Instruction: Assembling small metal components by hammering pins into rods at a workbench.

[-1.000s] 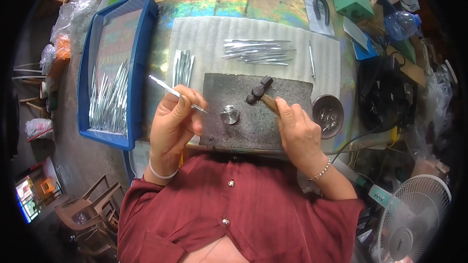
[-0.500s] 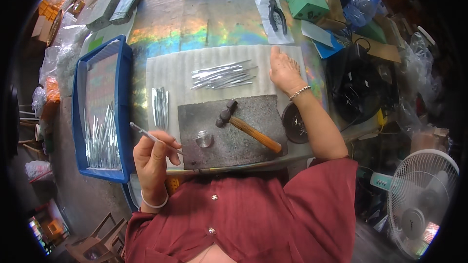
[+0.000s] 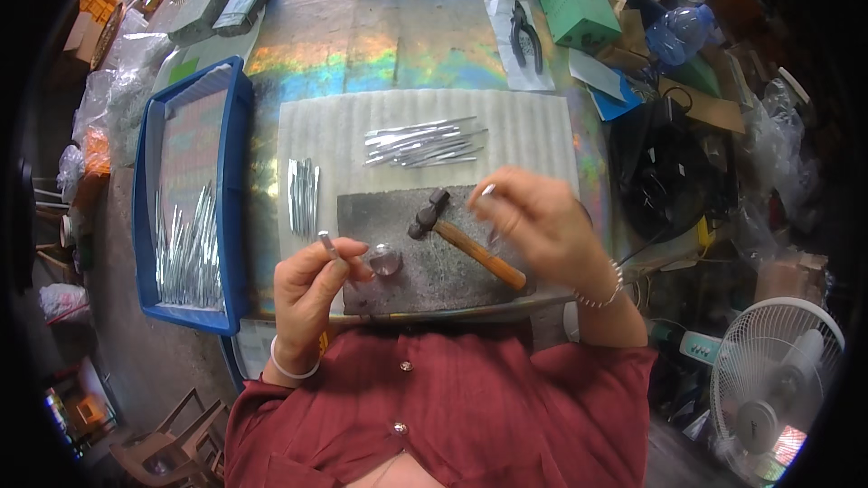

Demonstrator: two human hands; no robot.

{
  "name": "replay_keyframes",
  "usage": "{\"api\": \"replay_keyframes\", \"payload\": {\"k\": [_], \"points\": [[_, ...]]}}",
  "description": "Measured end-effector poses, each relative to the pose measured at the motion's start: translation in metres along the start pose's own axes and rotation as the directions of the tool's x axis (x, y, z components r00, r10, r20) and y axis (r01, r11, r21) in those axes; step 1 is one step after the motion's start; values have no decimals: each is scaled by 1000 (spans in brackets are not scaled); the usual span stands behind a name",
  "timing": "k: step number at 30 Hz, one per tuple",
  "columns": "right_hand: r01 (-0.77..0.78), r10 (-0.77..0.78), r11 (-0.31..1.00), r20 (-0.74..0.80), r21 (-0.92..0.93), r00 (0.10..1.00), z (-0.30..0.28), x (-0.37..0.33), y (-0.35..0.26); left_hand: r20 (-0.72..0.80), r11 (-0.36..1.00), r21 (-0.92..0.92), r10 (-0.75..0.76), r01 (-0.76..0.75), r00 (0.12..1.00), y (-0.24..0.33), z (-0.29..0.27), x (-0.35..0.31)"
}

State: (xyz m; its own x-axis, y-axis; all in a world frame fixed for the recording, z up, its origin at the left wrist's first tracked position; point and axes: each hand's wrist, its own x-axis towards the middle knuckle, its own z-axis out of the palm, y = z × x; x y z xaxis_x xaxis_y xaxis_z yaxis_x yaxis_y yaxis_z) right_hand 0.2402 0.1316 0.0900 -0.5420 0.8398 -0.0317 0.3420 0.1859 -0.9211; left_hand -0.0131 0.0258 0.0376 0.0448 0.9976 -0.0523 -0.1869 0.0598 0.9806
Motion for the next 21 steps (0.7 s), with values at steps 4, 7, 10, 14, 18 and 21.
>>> {"api": "replay_keyframes", "payload": {"k": [4, 7, 10, 14, 18, 21], "points": [[33, -65, 981, 162, 190, 985, 43, -8, -7, 48, 993, -114, 26, -20, 999, -5, 12, -3], [13, -82, 918, 158, 397, 984, 68, -12, 2, 55, 991, -129, -17, 24, 998, -6, 19, -4], [58, -98, 919, 83, 390, 992, 79, -11, -5, 34, 991, -131, 42, -37, 999, -10, 15, -9], [224, -222, 936, -38, 271, 974, 89, -7, -3, 34, 995, -57, 83, -81, 996, -11, 13, -12], [330, -329, 942, -35, 55, 944, 89, -6, -6, 26, 996, 26, 83, -83, 996, -10, 13, -14], [306, -299, 949, -92, 72, 950, 91, -9, -7, 46, 987, 90, 132, -136, 990, -11, 13, -12]]}}
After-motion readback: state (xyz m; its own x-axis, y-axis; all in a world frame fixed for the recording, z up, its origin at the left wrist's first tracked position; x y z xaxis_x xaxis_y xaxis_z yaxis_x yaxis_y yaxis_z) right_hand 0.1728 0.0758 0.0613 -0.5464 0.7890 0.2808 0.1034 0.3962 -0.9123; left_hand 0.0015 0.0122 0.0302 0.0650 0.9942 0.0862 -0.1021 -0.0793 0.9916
